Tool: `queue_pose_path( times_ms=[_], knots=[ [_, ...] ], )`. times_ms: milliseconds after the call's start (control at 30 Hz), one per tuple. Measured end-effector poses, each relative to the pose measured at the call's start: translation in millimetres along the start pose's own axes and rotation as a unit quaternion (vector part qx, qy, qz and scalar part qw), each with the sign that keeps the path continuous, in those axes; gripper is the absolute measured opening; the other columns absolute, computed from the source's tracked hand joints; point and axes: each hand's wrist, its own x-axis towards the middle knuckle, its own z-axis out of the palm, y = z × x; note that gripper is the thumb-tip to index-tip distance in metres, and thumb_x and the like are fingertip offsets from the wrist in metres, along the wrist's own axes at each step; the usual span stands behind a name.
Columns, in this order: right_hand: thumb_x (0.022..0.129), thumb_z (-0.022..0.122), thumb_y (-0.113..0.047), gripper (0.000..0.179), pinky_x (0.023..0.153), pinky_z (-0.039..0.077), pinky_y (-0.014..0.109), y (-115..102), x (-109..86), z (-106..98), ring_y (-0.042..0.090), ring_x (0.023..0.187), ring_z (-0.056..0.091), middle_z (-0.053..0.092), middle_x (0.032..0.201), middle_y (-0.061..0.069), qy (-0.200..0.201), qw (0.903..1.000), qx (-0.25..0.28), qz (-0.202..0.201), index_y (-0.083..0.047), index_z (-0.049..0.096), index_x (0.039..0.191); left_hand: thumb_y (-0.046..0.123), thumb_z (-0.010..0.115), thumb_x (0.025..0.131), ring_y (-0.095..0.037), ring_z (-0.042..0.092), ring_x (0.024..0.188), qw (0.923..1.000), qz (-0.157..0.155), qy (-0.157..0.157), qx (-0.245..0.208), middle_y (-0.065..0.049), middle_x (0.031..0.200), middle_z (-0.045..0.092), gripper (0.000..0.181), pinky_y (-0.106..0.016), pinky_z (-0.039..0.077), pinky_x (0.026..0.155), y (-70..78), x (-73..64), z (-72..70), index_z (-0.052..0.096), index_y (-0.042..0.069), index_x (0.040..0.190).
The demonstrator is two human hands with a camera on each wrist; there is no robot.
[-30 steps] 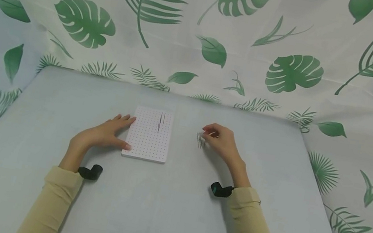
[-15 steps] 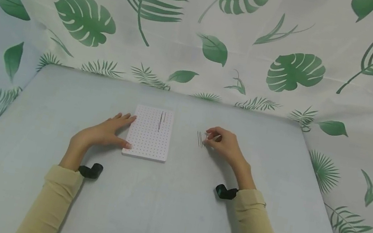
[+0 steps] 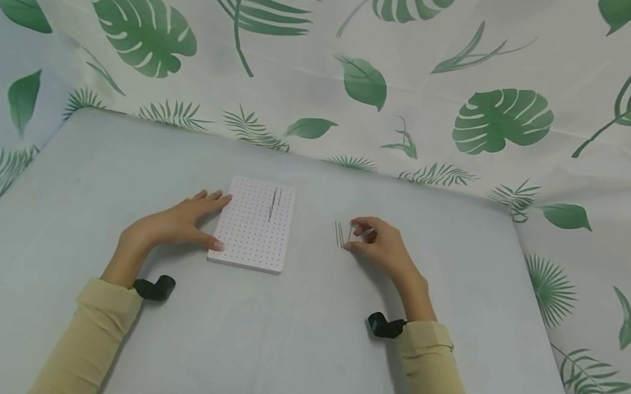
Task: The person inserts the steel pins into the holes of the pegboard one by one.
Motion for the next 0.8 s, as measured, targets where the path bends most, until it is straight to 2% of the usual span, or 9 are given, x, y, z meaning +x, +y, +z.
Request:
queue_pose_path(
  times_ms=[533,800],
  knots=[
    [0.088,0.082,-0.018,0.047,0.092,0.052,0.045,1.0,-0.7,-1.1,0.029,0.102,0.064,0.069,0.112,0.012,-0.008,0.9999,-0.009,0.004,-0.003,0.067,0.13,0.038,0.081,0.087,-0.048,-0.001,0.158,1.0,-0.008,-0.001,0.003,-0.023,0.171,0.011,0.103,-0.069,0.007,0.123,2.3,0.5,-0.1,0.021,0.007,0.164],
    [0.091,0.078,-0.016,0.038,0.087,0.055,0.044,-1.1,-2.0,0.1,0.029,0.098,0.069,0.071,0.106,0.012,0.026,0.9996,-0.004,0.01,-0.004,0.067,0.125,0.037,0.081,0.087,-0.048,-0.001,0.158,1.0,-0.005,-0.001,0.002,-0.023,0.171,0.011,0.102,-0.07,0.007,0.123,3.1,-1.3,-0.1,0.022,0.007,0.164]
  ],
)
